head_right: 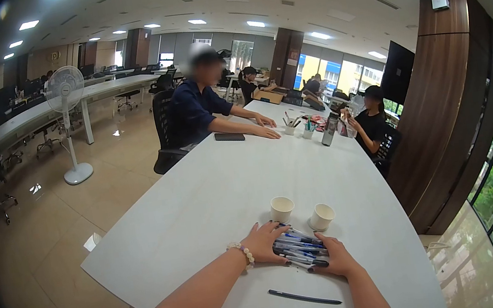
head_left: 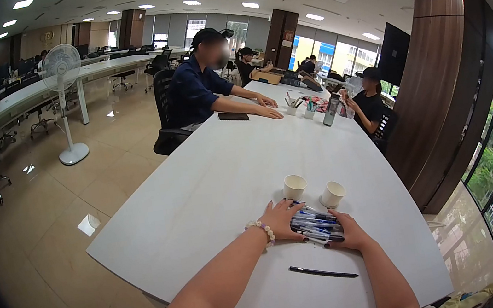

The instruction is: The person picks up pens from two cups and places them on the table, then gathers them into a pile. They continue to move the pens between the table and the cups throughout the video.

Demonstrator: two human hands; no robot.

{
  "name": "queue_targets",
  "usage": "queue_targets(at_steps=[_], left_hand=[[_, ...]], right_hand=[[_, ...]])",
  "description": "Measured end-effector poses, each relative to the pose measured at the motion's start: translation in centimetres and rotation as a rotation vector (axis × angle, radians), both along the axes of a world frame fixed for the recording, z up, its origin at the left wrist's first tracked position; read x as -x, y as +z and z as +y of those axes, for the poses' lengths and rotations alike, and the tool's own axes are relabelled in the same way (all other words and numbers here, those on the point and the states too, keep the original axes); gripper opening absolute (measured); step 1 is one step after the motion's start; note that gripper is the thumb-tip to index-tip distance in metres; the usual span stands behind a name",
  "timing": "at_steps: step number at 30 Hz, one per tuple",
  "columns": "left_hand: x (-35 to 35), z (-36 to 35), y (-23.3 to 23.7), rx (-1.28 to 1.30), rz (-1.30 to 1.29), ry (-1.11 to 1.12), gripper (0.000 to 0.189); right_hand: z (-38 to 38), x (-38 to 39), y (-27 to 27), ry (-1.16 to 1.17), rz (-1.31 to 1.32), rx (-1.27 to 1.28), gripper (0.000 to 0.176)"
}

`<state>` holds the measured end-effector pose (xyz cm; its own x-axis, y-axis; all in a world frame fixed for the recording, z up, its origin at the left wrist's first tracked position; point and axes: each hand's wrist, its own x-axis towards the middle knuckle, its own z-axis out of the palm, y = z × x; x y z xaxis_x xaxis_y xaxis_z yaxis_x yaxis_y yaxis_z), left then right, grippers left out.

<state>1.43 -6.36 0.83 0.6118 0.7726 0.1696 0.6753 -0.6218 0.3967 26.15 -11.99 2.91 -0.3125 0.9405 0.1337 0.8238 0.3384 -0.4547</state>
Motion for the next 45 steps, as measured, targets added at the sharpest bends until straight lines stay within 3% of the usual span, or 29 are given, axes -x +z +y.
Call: queue_targets(at_steps=[12, 14, 23, 31, 32, 36, 39, 42, 43, 45], left_hand=[[-0.1, 0.2, -0.1, 0.012, -0.006, 0.016, 0.097], [-0.1, 0.4, -0.3, -0.024, 0.028, 0.025, 0.103], [0.0, 0.9, -0.4, -0.046, -0.017, 0.001, 0.098], [-0.2, 1.3, -0.2, -0.184, -0.149, -0.092, 0.087], [-0.3, 1.0, 0.0, -0.163, -0.143, -0.098, 0.084], [-0.5, 0.3, 0.5, -0.100, -0.180, -0.111, 0.075], [-0.4, 0.3, 0.7, -0.102, -0.250, -0.126, 0.065], [-0.4, 0.1, 0.9, -0.026, -0.362, -0.117, 0.061], [-0.3, 0.0, 1.0, -0.024, -0.360, -0.117, 0.061], [-0.4, -0.1, 0.9, -0.190, -0.391, -0.074, 0.065]], right_hand=[[-0.1, -1.3, 0.0, 0.004, 0.030, 0.068, 0.108], [-0.1, -0.9, 0.0, -0.017, 0.001, 0.056, 0.108], [-0.3, 0.0, -0.3, -0.031, 0.048, 0.020, 0.101], [-1.2, 0.7, 0.5, -0.017, 0.086, -0.011, 0.075], [-1.1, 0.8, 0.4, -0.022, 0.066, -0.046, 0.065], [-1.1, 1.2, 0.7, -0.030, -0.025, -0.093, 0.059], [-1.2, 0.7, 0.7, -0.039, 0.056, -0.120, 0.051], [-0.8, 0.0, -0.3, -0.174, 0.443, -0.045, 0.042], [-0.4, -0.1, -0.6, -0.175, 0.444, -0.043, 0.042], [0.5, -0.8, -1.9, -0.157, 0.606, -0.039, 0.038]])
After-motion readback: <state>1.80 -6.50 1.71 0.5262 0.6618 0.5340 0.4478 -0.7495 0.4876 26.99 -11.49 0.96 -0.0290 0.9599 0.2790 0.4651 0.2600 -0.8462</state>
